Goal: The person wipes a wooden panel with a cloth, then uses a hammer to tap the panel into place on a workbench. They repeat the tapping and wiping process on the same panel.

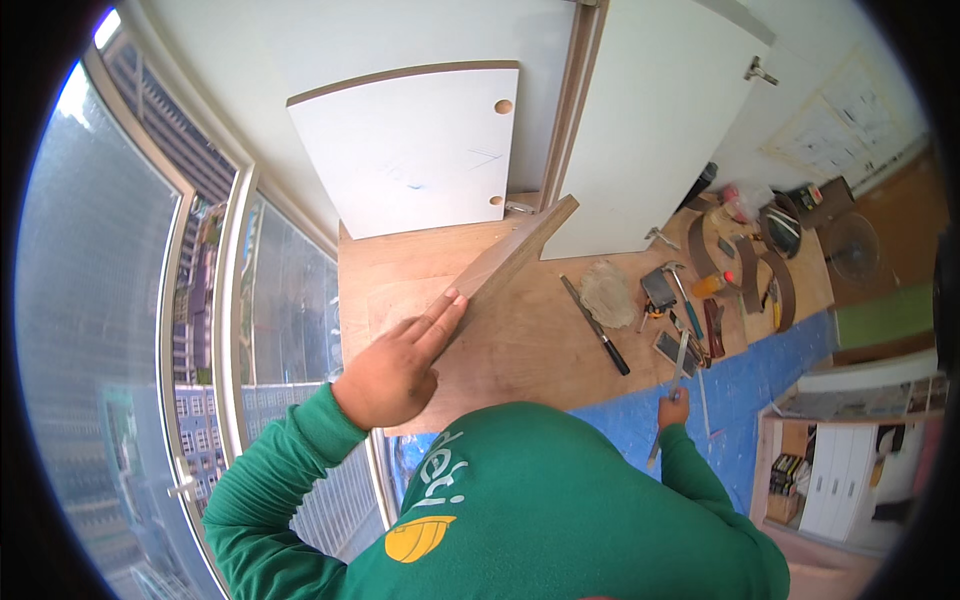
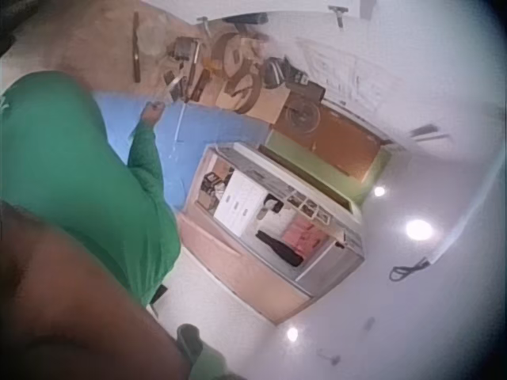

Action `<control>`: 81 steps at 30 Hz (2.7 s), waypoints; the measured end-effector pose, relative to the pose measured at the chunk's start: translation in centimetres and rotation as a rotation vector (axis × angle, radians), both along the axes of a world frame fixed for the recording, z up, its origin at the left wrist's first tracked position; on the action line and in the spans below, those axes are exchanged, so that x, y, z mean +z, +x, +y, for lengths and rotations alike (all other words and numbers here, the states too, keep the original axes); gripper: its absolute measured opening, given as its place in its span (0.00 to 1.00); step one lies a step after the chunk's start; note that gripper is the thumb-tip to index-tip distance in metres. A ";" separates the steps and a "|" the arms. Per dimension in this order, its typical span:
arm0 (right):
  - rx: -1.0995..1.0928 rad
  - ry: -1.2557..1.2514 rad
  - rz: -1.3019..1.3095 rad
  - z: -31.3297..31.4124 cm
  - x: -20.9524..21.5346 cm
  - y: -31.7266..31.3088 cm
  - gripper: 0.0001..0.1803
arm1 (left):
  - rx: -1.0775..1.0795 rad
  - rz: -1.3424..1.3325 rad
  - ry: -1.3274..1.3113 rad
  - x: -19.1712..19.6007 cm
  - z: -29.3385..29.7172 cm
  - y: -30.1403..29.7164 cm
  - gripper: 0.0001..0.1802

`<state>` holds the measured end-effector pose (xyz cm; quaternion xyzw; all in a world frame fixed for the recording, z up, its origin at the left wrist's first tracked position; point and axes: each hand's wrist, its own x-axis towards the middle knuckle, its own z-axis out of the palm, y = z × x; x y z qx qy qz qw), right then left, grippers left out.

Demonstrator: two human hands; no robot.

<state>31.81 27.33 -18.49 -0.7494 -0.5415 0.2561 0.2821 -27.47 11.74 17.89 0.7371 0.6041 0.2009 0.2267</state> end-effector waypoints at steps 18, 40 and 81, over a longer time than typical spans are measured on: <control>0.756 -0.163 0.184 0.2 41.0 -34.0 0.14 | 0.015 -0.171 0.135 -2.8 -0.8 1.2 0.44; 1.189 0.012 -0.369 -4.0 39.8 -39.6 0.26 | 0.068 -0.187 -0.027 -2.7 -0.8 0.9 0.36; 0.926 0.067 -0.534 1.6 38.0 -36.7 0.31 | 0.061 -0.162 0.058 -4.0 -1.8 1.0 0.39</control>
